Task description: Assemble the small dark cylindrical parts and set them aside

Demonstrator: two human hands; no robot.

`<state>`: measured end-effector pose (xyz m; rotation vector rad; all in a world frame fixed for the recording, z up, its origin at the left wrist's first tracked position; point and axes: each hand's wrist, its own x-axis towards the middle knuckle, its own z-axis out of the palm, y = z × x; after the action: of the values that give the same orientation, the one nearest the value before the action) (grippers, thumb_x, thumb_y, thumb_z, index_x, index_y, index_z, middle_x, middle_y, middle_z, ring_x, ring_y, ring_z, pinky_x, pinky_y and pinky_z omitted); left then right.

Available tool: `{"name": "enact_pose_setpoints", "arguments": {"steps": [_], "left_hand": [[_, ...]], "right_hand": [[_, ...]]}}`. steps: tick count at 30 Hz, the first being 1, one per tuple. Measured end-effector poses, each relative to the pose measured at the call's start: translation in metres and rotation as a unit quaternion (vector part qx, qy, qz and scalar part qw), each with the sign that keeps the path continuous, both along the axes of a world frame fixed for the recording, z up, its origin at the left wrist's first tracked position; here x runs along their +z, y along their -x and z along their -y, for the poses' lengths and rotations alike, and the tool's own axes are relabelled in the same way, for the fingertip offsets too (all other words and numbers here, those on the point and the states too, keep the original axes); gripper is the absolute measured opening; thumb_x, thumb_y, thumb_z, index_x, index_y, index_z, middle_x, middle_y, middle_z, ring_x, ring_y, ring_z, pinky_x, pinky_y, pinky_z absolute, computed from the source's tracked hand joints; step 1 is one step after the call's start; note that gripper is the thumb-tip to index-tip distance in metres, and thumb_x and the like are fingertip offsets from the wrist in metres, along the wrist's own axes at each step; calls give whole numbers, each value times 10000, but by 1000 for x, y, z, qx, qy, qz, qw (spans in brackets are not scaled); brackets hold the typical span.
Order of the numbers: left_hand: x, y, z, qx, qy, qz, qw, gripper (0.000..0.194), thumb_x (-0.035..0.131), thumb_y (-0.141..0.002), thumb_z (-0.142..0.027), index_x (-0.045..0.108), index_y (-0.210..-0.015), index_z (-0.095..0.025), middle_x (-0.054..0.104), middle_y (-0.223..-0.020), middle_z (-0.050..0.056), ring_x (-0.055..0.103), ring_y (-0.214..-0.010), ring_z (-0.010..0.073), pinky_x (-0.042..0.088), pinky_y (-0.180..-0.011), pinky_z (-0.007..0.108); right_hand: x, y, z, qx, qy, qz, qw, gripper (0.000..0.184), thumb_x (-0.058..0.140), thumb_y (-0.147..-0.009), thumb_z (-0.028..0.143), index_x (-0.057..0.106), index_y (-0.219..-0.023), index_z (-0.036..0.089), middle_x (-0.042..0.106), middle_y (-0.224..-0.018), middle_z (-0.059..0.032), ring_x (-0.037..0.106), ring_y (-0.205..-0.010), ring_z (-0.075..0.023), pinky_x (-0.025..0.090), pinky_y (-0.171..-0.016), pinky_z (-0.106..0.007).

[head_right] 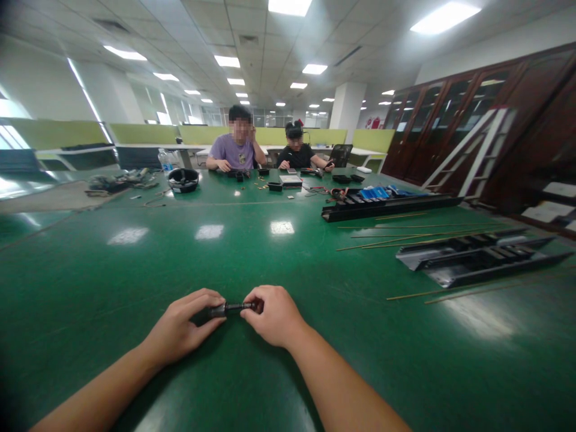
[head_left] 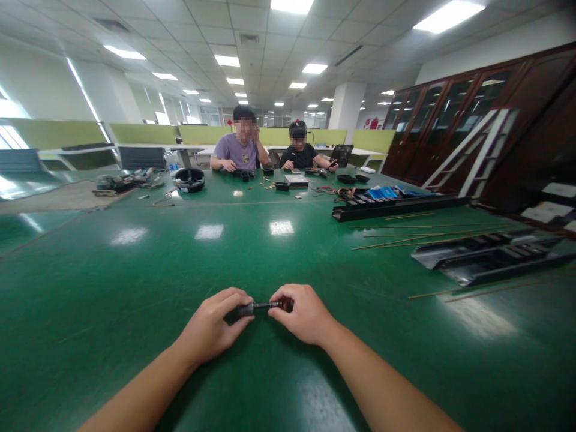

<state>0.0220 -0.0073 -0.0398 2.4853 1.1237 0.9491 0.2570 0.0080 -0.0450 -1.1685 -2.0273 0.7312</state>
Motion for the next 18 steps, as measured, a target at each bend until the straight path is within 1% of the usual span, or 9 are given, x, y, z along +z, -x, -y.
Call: {"name": "enact_pose_setpoints", "arguments": {"steps": [6, 18], "left_hand": [[0, 0, -1, -2, -9, 7, 1000, 165, 640, -881, -205, 618, -1042, -232, 660, -1025, 31, 637, -951, 152, 511, -869, 275], [-2, 4, -2, 0, -1, 5, 1000, 163, 638, -884, -208, 613, -1043, -237, 654, -1036, 26, 628, -967, 152, 506, -887, 282]], "right_hand": [[1, -2, 0, -6, -3, 2, 1000, 76, 722, -759, 217, 738, -830, 196, 685, -713, 2, 598, -642, -133, 427, -631, -243], [0, -3, -2, -7, -8, 4, 1000, 74, 721, -758, 215, 735, -827, 193, 685, -712, 1, 605, -640, -133, 426, -626, -240]]}}
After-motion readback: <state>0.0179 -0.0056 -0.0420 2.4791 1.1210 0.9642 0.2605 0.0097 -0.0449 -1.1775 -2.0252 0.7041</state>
